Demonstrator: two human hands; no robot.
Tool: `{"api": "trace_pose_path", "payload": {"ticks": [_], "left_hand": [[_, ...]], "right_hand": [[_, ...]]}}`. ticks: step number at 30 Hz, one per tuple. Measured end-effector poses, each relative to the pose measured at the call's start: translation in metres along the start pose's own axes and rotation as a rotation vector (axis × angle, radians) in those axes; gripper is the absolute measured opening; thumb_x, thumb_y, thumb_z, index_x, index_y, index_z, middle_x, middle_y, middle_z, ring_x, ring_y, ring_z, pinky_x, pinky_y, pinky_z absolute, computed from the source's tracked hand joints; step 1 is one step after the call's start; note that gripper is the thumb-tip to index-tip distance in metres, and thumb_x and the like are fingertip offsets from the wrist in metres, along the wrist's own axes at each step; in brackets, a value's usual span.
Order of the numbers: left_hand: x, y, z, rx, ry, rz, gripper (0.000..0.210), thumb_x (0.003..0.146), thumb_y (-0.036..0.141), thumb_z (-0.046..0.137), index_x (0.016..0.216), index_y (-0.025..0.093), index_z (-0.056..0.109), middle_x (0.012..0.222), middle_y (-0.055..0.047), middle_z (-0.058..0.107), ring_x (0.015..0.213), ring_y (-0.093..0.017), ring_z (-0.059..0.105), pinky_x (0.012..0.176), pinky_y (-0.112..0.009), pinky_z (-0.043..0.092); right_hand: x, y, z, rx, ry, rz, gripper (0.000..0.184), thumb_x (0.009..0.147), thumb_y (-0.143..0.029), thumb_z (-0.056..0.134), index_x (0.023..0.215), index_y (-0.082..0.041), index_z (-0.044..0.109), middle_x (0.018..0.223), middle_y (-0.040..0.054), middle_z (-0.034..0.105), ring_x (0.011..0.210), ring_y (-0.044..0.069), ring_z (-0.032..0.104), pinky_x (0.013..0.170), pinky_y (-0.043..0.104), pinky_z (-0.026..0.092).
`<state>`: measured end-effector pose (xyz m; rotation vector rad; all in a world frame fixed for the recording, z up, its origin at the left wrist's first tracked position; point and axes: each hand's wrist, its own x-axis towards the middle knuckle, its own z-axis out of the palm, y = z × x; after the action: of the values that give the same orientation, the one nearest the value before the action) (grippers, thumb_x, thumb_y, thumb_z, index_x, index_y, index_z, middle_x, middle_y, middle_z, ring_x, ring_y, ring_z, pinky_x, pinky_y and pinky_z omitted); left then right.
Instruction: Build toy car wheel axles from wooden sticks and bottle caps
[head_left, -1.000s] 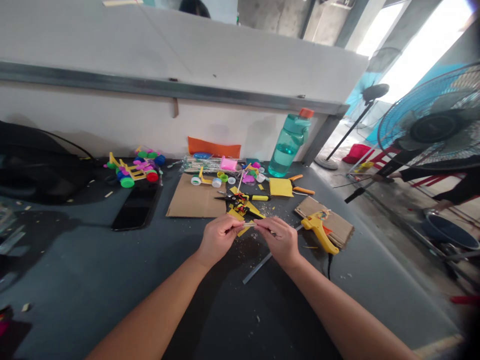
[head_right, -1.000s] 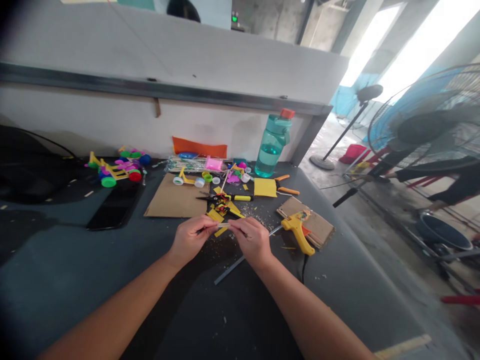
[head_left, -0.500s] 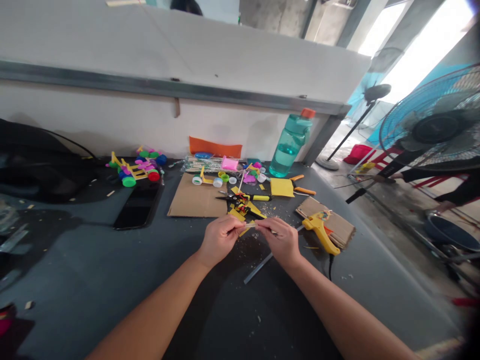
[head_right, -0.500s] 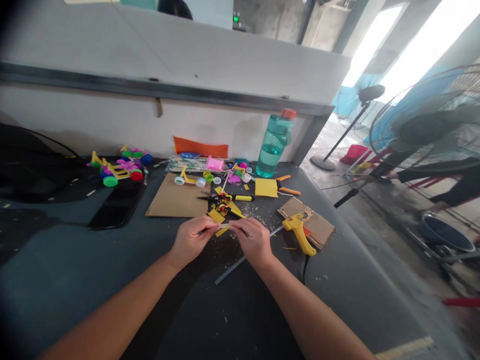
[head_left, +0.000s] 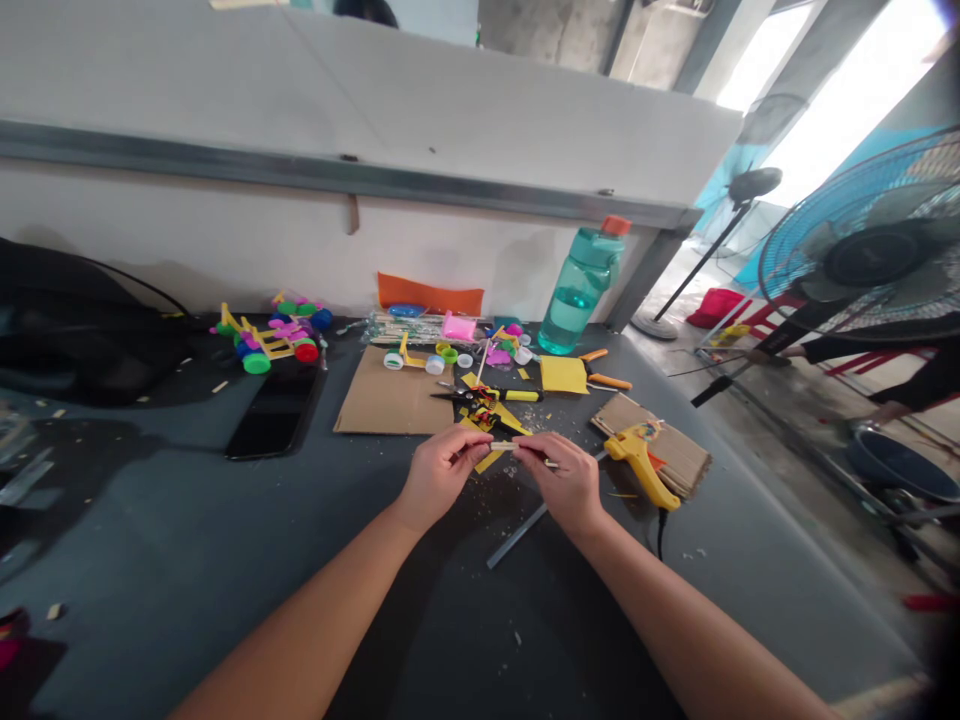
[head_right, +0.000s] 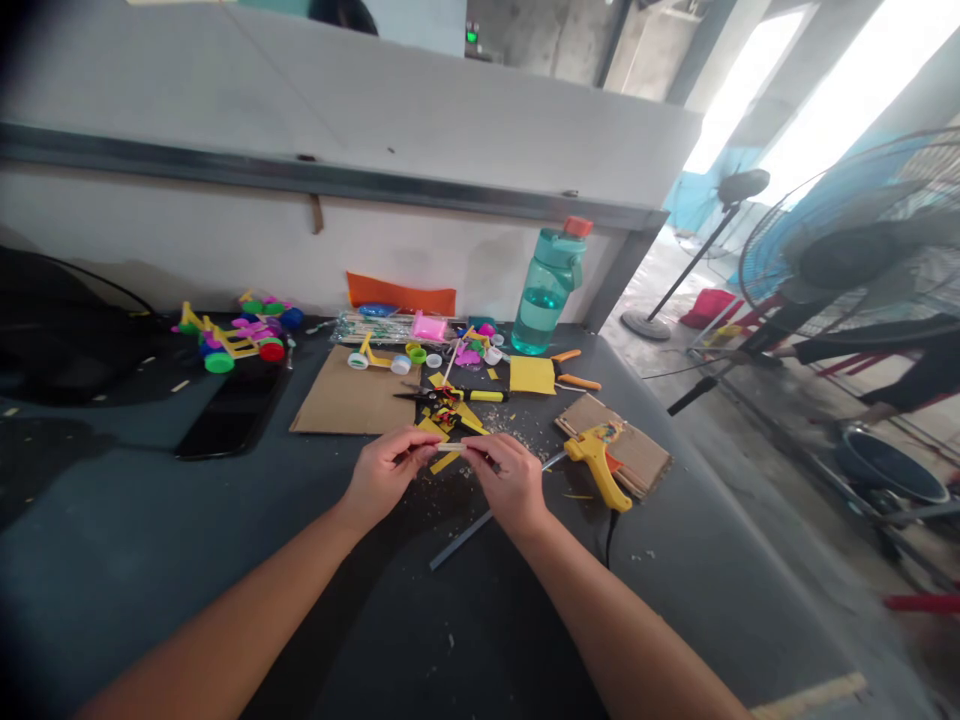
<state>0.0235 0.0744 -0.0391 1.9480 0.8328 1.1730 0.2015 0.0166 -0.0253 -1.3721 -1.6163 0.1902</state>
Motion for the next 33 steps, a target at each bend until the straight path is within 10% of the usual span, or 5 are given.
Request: {"api": "trace_pose_path", "payload": {"ticks": [8, 33], "left_hand": [[0.0037, -0.0011, 0.0012, -0.460, -0.095, -0.369, 0.027, 0.083, 0.041, 0.056, 0.079, 0.015, 0.065, 0.064, 0.000, 0.060, 0.044, -0.007, 0.048, 0.038, -0.018, 0.041], [0.0029, -0.0022, -0.0033, -0.434, -0.285, -0.353, 0.031, 0.081, 0.042, 0.058, 0.070, 0.014, 0.065, 0.065, 0.000, 0.060, 0.053, -0.008, 0.048, 0.051, -0.020, 0.038]], "right_hand": [[0.0007, -0.0016, 0.0002, 0.013, 0.005, 0.005, 0.010, 0.082, -0.023, 0.061, 0.086, -0.023, 0.071, 0.081, 0.0026, 0.070, 0.072, 0.015, 0.065, 0.067, 0.025, 0.051], [-0.0026, -0.0037, 0.0026, 0.050, -0.034, -0.095, 0.011, 0.082, -0.019, 0.061, 0.083, -0.023, 0.072, 0.080, 0.0026, 0.073, 0.073, 0.016, 0.066, 0.067, 0.027, 0.053]]}}
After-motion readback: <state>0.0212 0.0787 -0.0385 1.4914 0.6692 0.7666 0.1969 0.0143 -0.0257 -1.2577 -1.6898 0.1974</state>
